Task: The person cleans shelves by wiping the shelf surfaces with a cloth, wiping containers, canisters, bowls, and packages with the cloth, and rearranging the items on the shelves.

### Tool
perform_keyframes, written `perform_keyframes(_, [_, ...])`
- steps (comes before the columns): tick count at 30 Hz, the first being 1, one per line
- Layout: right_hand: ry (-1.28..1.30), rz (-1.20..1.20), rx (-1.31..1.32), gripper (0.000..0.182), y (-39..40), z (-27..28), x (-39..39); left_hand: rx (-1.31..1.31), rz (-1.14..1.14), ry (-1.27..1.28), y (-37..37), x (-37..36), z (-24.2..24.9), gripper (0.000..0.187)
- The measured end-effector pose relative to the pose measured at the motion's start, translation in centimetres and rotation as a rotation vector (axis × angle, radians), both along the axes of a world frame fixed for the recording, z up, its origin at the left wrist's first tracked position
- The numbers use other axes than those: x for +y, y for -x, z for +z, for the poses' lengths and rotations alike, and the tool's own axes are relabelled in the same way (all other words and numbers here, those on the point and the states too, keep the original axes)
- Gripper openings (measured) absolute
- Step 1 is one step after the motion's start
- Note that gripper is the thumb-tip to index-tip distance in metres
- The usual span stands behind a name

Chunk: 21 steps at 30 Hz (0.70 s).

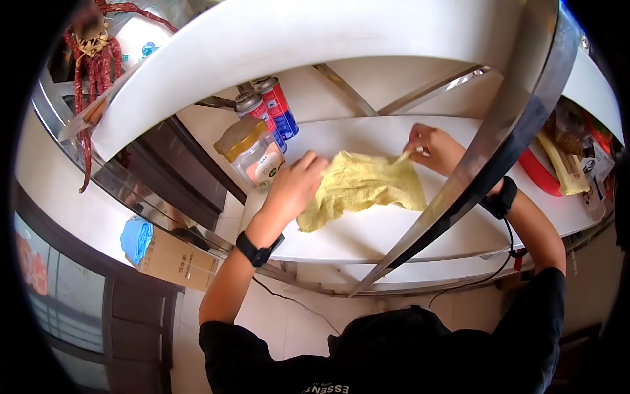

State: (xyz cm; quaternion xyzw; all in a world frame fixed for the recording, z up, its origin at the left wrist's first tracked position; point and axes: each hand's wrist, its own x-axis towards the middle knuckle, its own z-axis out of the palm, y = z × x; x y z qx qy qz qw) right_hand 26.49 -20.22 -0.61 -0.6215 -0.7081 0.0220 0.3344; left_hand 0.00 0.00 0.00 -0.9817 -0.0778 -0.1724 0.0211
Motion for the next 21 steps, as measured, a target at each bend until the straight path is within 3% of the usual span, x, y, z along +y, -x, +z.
perform_keyframes(2, [0.104, 0.009, -0.079, 0.020, 1.2, -1.1, -1.7, -0.004, -0.153, 0.068, 2.1, -0.9, -0.5, 0.038])
perform_keyframes(5, [0.187, -0.023, -0.135, 0.021, 4.4, -3.6, -4.8, 0.115, -0.269, 0.156, 5.8, -2.6, -2.1, 0.032])
perform_keyframes(12, [0.009, 0.060, -0.420, 0.029, 5.6, -0.9, -5.3, 0.073, -0.141, 0.145, 6.0, -4.0, -2.7, 0.034])
perform_keyframes(15, [0.110, 0.022, -0.460, 0.026, 4.7, -2.9, -4.6, 0.067, -0.051, 0.244, 5.7, -3.2, -3.2, 0.032])
perform_keyframes(21, [0.040, -0.065, -0.614, 0.013, 6.3, -2.3, -3.9, 0.129, -0.076, 0.109, 4.7, -2.5, -2.9, 0.020])
